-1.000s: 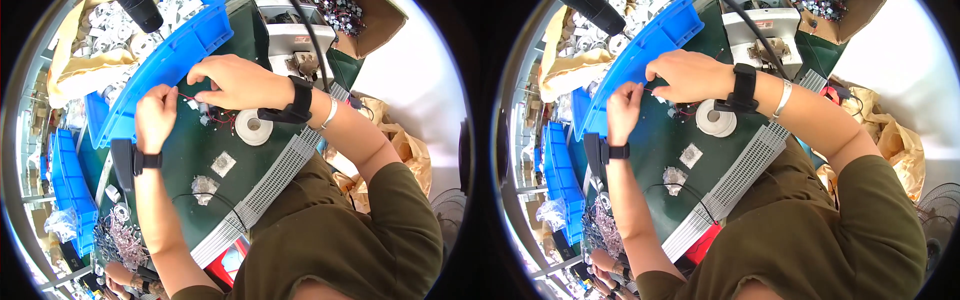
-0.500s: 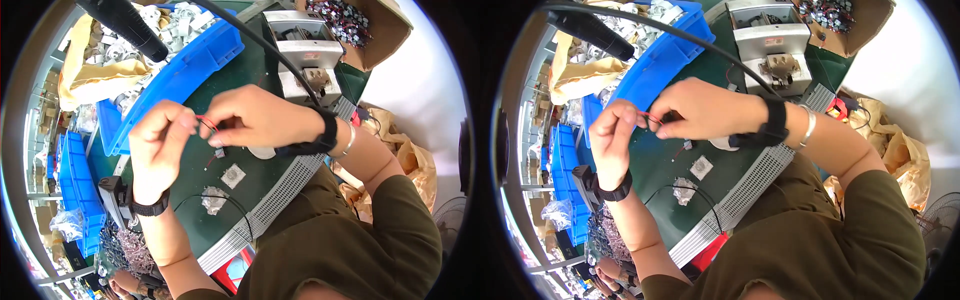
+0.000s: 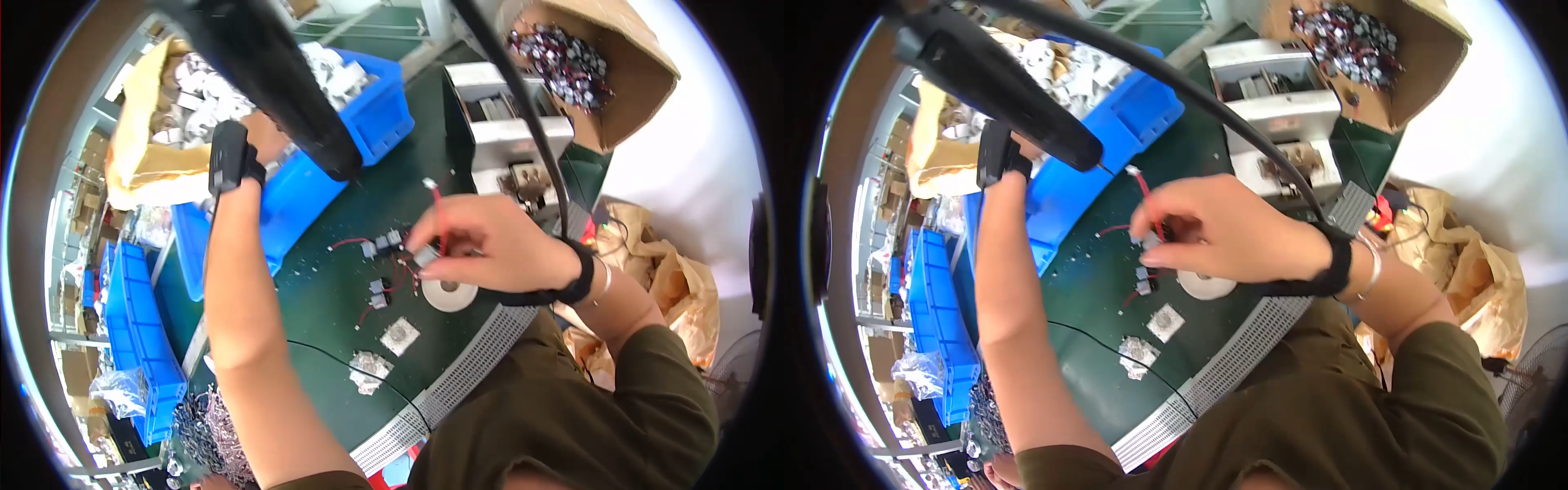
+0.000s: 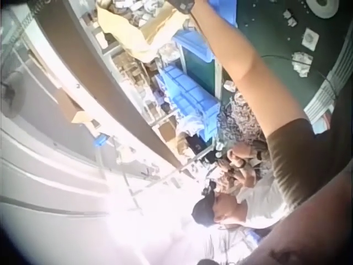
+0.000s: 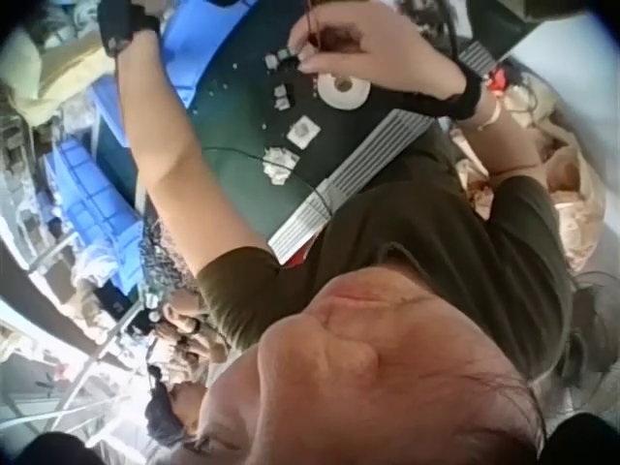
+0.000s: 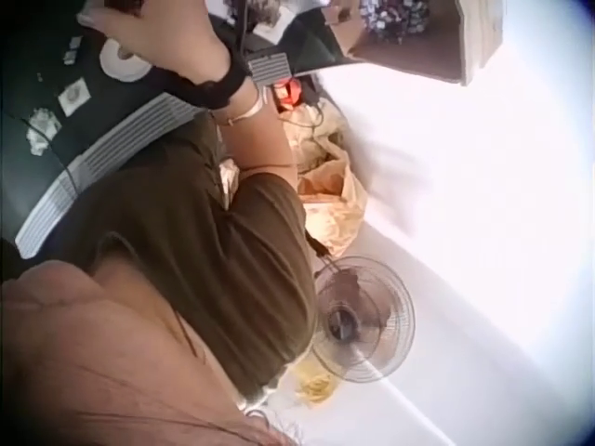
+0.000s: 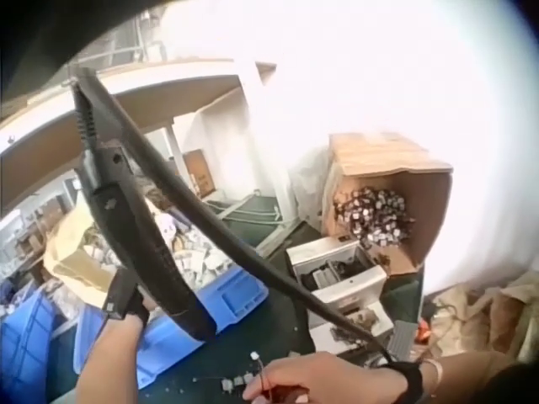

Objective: Assembling small electronic components by fitting wires into housings and securing them using an electric screwdriver.

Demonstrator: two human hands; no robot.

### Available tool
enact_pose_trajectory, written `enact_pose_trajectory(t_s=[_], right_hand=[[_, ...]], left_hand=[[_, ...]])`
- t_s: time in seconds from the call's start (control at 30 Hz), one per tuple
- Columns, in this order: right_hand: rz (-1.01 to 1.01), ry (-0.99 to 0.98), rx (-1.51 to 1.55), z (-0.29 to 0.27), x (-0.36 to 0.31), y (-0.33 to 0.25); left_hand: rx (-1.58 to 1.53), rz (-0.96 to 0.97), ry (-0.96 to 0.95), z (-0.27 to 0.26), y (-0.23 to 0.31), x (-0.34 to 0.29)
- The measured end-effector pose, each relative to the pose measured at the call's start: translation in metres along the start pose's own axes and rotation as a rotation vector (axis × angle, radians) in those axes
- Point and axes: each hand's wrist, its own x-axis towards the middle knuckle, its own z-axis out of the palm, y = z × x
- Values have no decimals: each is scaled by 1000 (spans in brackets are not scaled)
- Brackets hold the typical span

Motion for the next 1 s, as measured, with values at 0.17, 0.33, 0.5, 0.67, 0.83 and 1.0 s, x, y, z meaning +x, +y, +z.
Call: enact_pose_trajectory(t_s=[0.17, 0.33, 0.5, 0.67, 0.83, 1.0], right_hand=[[58, 66, 235, -14, -31, 1], [64, 152, 192, -22, -38, 15], [8, 226, 103, -20, -28, 2], [28, 149, 161, -26, -32, 9], [105, 7, -154, -20, -42, 17], [-153, -153, -520, -13, -32, 27]], left_hand=[[-609, -473, 400, -65, 47, -49], [-1465, -519, 187, -64, 120, -152], [-1572, -320, 187, -48, 218, -166], [-961, -83, 127, -13, 225, -171], [-983, -113, 140, -10, 232, -173], [-1073, -161, 82, -10, 228, -182]])
